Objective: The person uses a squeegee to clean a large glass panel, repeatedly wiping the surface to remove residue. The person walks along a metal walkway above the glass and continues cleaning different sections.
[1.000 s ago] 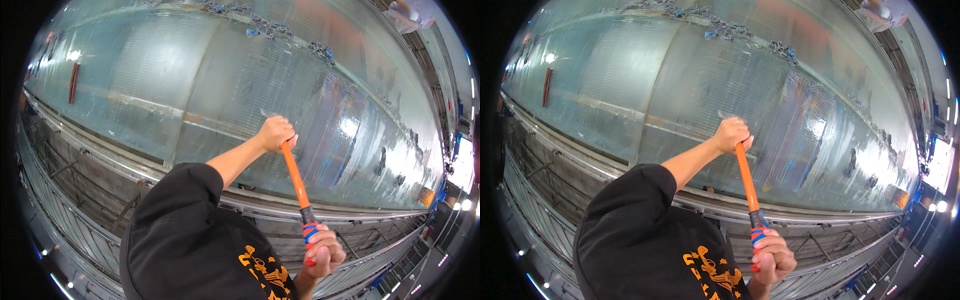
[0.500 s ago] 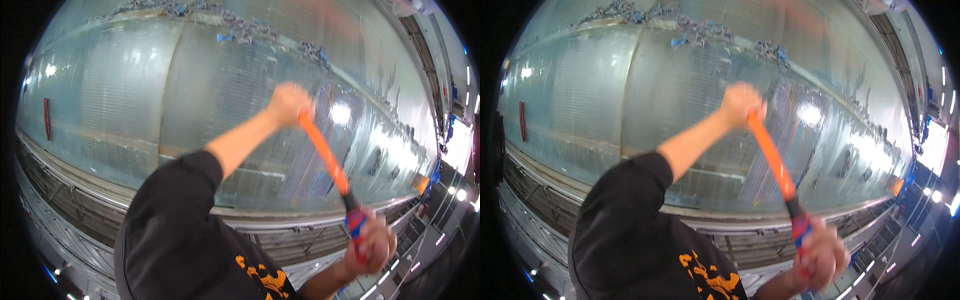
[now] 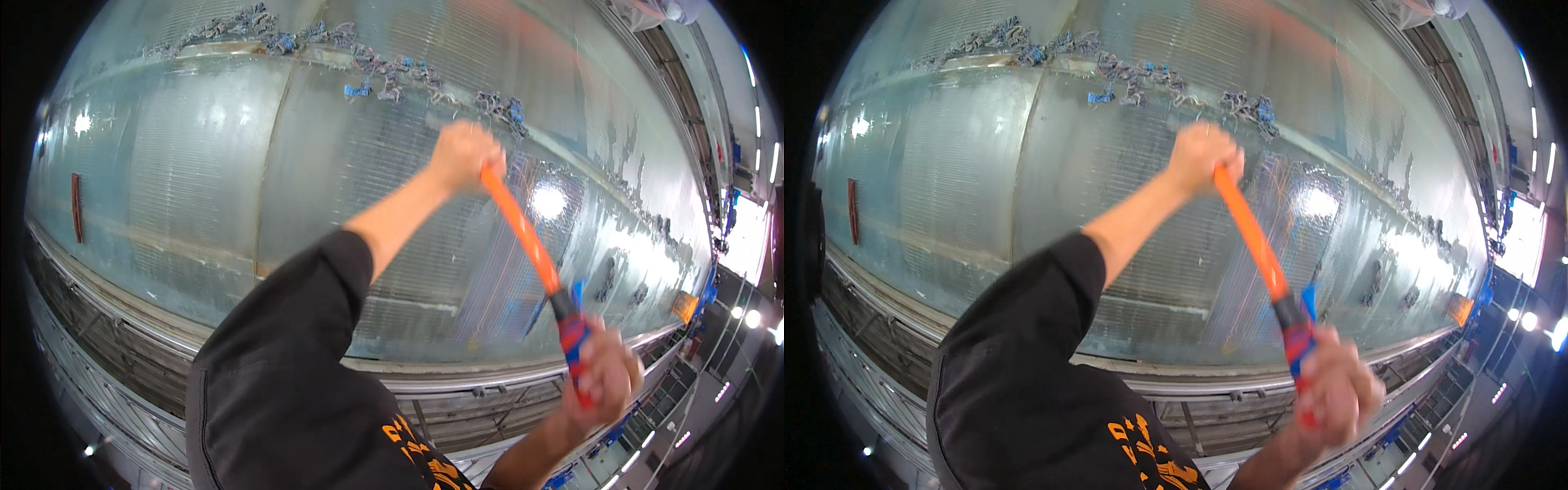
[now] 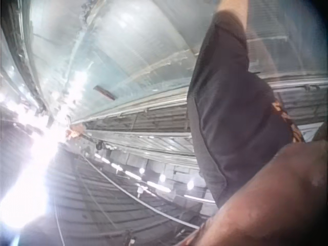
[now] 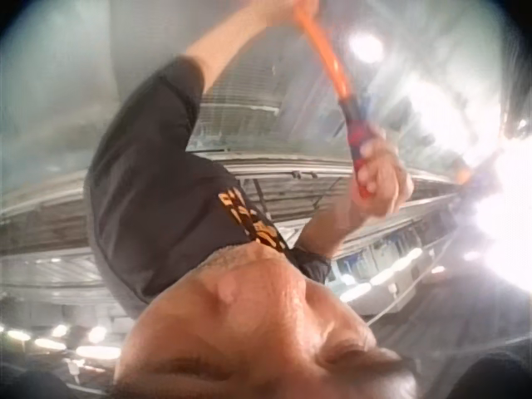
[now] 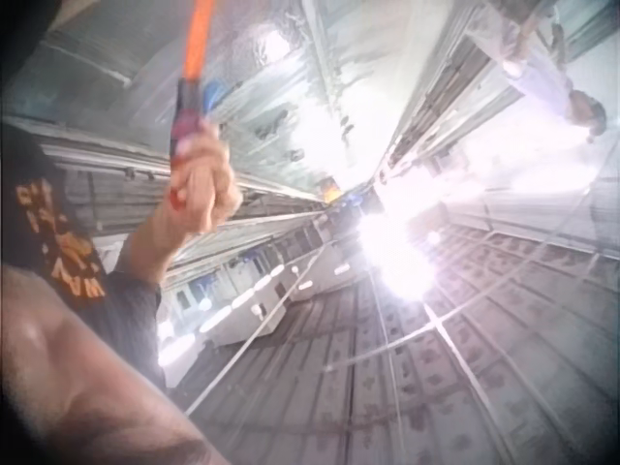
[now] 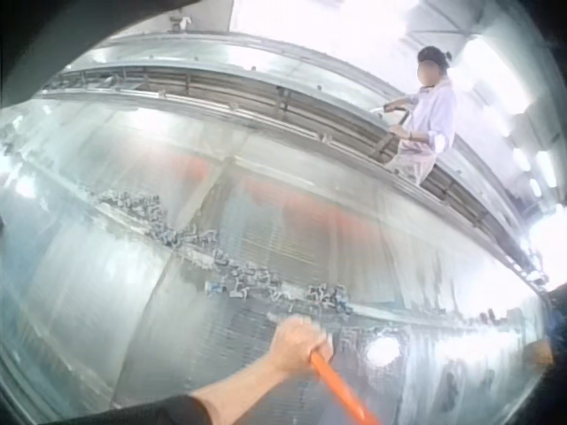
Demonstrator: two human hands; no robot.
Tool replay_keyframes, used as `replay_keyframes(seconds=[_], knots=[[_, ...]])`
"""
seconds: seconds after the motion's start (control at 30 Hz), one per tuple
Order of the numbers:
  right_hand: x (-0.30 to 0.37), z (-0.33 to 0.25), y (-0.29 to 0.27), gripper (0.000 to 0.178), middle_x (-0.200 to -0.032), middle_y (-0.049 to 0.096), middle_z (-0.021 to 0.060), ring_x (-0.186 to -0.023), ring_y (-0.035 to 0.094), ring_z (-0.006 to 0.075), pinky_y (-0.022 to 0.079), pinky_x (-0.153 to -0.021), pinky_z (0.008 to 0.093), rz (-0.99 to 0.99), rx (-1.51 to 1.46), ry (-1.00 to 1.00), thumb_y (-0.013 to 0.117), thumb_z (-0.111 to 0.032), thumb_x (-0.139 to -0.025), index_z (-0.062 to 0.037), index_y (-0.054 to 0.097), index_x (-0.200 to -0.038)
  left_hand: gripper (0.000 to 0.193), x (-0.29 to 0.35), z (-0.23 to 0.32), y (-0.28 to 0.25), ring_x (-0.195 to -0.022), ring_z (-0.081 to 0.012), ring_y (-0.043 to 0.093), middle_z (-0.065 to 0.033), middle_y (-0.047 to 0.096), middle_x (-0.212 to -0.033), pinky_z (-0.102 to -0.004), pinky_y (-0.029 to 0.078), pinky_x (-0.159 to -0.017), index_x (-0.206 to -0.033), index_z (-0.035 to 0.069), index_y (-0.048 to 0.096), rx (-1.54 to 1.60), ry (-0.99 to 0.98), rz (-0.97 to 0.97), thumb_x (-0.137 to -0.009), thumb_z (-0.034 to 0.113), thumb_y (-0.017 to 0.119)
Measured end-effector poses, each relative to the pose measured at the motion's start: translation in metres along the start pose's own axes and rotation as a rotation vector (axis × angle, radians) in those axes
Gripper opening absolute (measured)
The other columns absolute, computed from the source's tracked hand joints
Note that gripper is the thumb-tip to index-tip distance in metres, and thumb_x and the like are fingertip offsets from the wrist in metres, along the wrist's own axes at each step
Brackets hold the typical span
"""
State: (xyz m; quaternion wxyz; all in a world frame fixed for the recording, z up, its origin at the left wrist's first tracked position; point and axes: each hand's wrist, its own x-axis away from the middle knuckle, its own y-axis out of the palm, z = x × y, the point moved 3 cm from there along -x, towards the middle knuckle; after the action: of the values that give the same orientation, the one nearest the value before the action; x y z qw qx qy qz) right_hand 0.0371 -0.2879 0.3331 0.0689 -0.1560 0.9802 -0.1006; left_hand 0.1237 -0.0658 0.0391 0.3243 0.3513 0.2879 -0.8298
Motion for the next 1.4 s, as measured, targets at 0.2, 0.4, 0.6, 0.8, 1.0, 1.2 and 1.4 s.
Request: replay_keyframes(seconds=[0.2, 0.4, 0.6, 0.8, 1.0, 1.2, 1.4], knots=[[0.031, -0.023, -0.011, 0.030, -0.053, 0.050, -0.0030, -0.070, 0.062, 0.0172, 0.052, -0.100, 0.0512, -0.189, -0.073, 0.036, 0.056, -0.018, -0.099, -0.0171, 0.060, -0.069, 0.036, 0.034, 0.030, -0.034, -0.050, -0.0257, 0.050, -0.0037, 0.046, -0.056, -0.0415, 0.039, -0.052, -0.056, 0.018, 0.044, 0.061, 0.009, 0.048, -0.070, 0.018, 0.078], [0.010, -0.006, 0.017, 0.035, -0.054, 0.061, 0.0018, -0.063, 0.068, 0.0220, 0.058, -0.098, 0.0532, -0.078, -0.083, 0.015, 0.062, -0.012, -0.092, -0.0149, 0.051, -0.059, 0.035, 0.021, 0.005, -0.054, -0.052, -0.0266, 0.052, -0.0044, 0.049, -0.058, -0.0438, 0.042, -0.052, -0.057, 0.017, 0.045, -0.122, -0.033, 0.003, -0.072, 0.015, 0.076], [0.015, -0.005, 0.035, 0.028, -0.062, 0.063, 0.0043, -0.066, 0.065, 0.0235, 0.056, -0.094, 0.0574, -0.176, 0.040, -0.059, 0.061, -0.007, -0.089, -0.0080, 0.057, -0.061, 0.032, 0.010, -0.019, -0.058, -0.053, -0.0265, 0.054, -0.0038, 0.052, -0.058, -0.0428, 0.043, -0.053, -0.057, 0.016, 0.046, -0.060, -0.013, -0.006, -0.071, 0.011, 0.075], [0.021, -0.009, -0.005, 0.029, -0.058, 0.058, 0.0070, -0.060, 0.059, 0.0230, 0.055, -0.098, 0.0573, -0.067, -0.035, 0.014, 0.058, -0.009, -0.085, -0.0052, 0.053, -0.056, 0.036, 0.017, 0.020, -0.036, -0.057, -0.0274, 0.053, -0.0045, 0.050, -0.061, -0.0402, 0.043, -0.055, -0.058, 0.015, 0.044, -0.059, -0.008, -0.055, -0.073, 0.009, 0.076], [0.055, -0.013, -0.032, 0.030, -0.054, 0.049, 0.0041, -0.059, 0.056, 0.0214, 0.058, -0.095, 0.0578, 0.052, 0.020, 0.053, 0.054, -0.010, -0.088, -0.0089, 0.050, -0.058, 0.036, 0.036, 0.067, 0.004, -0.055, -0.0266, 0.052, -0.0035, 0.048, -0.059, -0.0398, 0.041, -0.053, -0.058, 0.017, 0.044, 0.171, 0.039, -0.124, -0.072, 0.012, 0.077], [0.005, 0.005, -0.032, 0.027, -0.051, 0.050, 0.0046, -0.059, 0.058, 0.0205, 0.059, -0.090, 0.0544, 0.196, 0.017, -0.013, 0.054, -0.011, -0.084, -0.0070, 0.054, -0.057, 0.035, -0.006, 0.024, 0.048, -0.055, -0.0277, 0.052, -0.0047, 0.047, -0.059, -0.0420, 0.042, -0.055, -0.060, 0.016, 0.045, 0.115, 0.005, -0.092, -0.075, 0.012, 0.076], [0.021, -0.016, -0.044, 0.024, -0.060, 0.058, 0.0060, -0.062, 0.060, 0.0212, 0.058, -0.091, 0.0546, -0.078, -0.045, 0.044, 0.057, -0.007, -0.090, -0.0037, 0.059, -0.066, 0.036, 0.028, 0.064, 0.003, -0.056, -0.0270, 0.053, -0.0052, 0.051, -0.060, -0.0408, 0.043, -0.055, -0.061, 0.016, 0.044, 0.109, -0.016, -0.185, -0.076, 0.011, 0.077]])
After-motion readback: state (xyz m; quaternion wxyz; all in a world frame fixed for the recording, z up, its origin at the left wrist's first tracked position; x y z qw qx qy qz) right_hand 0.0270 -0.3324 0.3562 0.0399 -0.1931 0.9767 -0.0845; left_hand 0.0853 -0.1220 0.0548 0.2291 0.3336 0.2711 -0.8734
